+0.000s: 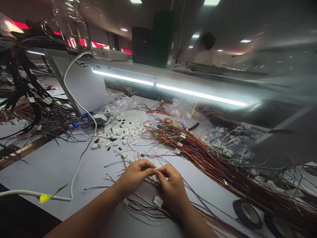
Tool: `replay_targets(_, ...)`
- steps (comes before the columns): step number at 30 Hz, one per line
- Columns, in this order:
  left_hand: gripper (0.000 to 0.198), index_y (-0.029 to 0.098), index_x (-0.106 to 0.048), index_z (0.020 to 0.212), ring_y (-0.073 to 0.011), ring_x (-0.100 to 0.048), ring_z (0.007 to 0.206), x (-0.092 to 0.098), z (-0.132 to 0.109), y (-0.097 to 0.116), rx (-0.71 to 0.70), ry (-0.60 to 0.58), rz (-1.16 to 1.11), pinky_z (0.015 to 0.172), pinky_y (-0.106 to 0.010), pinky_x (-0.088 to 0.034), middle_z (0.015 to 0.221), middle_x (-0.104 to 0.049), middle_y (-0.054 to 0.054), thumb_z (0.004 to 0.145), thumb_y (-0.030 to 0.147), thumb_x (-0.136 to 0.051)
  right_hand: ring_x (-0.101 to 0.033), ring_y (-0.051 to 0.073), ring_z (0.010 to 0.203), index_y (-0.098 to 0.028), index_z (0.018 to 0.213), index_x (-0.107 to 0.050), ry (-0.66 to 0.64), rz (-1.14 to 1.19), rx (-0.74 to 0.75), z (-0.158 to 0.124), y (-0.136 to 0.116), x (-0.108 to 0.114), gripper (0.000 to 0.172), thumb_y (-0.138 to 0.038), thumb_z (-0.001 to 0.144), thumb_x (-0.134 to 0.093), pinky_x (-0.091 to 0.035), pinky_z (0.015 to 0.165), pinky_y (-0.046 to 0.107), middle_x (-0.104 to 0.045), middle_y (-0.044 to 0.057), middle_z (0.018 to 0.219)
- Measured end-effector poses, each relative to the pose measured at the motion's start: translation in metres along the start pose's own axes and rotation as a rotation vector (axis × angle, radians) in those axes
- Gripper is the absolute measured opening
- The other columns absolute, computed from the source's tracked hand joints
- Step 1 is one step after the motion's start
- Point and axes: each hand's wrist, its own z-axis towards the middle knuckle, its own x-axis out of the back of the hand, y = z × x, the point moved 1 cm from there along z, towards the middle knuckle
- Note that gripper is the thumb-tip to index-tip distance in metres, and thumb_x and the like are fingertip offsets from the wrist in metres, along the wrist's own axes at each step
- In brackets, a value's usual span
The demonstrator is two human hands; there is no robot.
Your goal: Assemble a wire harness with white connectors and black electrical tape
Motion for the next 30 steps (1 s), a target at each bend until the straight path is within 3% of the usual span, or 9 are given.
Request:
replay_targets(6, 0.024, 0.016, -0.070, 0.085, -0.0187, -0.061, 0.079, 0.001, 0.000, 0.001, -0.001, -0.013, 0.054, 0.076, -0.030, -0.047, 0.083, -0.068, -0.005, 0.075, 0.038, -0.071, -0.059, 0.016, 0.068, -0.020, 0.077, -0.067, -0.013, -0.023, 0.043, -0.002, 0.001, -0.001, 0.014, -0.026, 0.087, -0.059, -0.046, 0.066, 0.027, -0.065, 0.002, 0.072)
replay_targets(13, 0.022, 0.014, -0.067, 0.082, -0.0170, -0.063, 0.072, 0.002, 0.002, 0.007, 0.097, -0.145, -0.396, 0.077, -0.031, -0.046, 0.072, -0.068, -0.004, 0.075, 0.033, -0.074, -0.064, 0.017, 0.073, -0.018, 0.084, -0.067, -0.065, 0.337, -0.155, 0.002, -0.013, -0.001, 0.016, -0.031, 0.087, -0.058, -0.050, 0.068, 0.026, -0.070, 0.004, 0.077)
replay_targets(18, 0.016, 0.014, -0.067, 0.085, -0.0173, -0.065, 0.078, 0.005, 0.003, -0.002, 0.145, -0.141, -0.482, 0.080, -0.030, -0.046, 0.078, -0.069, -0.005, 0.076, 0.026, -0.074, -0.064, 0.016, 0.071, -0.018, 0.084, -0.067, -0.091, 0.397, -0.226, 0.006, -0.007, 0.000, 0.017, -0.033, 0.083, -0.062, -0.049, 0.065, 0.025, -0.070, 0.003, 0.077)
replay_targets(24, 0.021, 0.014, -0.068, 0.085, -0.0140, -0.062, 0.074, 0.006, 0.005, -0.003, 0.157, -0.108, -0.328, 0.076, -0.025, -0.045, 0.078, -0.069, -0.003, 0.073, 0.029, -0.077, -0.054, 0.012, 0.058, -0.018, 0.074, -0.063, -0.036, 0.185, -0.147, 0.008, 0.003, 0.000, 0.010, -0.025, 0.079, -0.059, -0.041, 0.052, 0.021, -0.063, -0.001, 0.065)
replay_targets(30, 0.023, 0.015, -0.069, 0.087, -0.0153, -0.061, 0.075, 0.004, 0.003, -0.001, 0.149, -0.066, -0.180, 0.075, -0.027, -0.046, 0.079, -0.071, -0.003, 0.075, 0.035, -0.073, -0.054, 0.012, 0.062, -0.019, 0.073, -0.062, -0.072, 0.075, -0.129, 0.008, 0.001, 0.001, 0.007, -0.022, 0.078, -0.057, -0.040, 0.056, 0.021, -0.063, -0.001, 0.068)
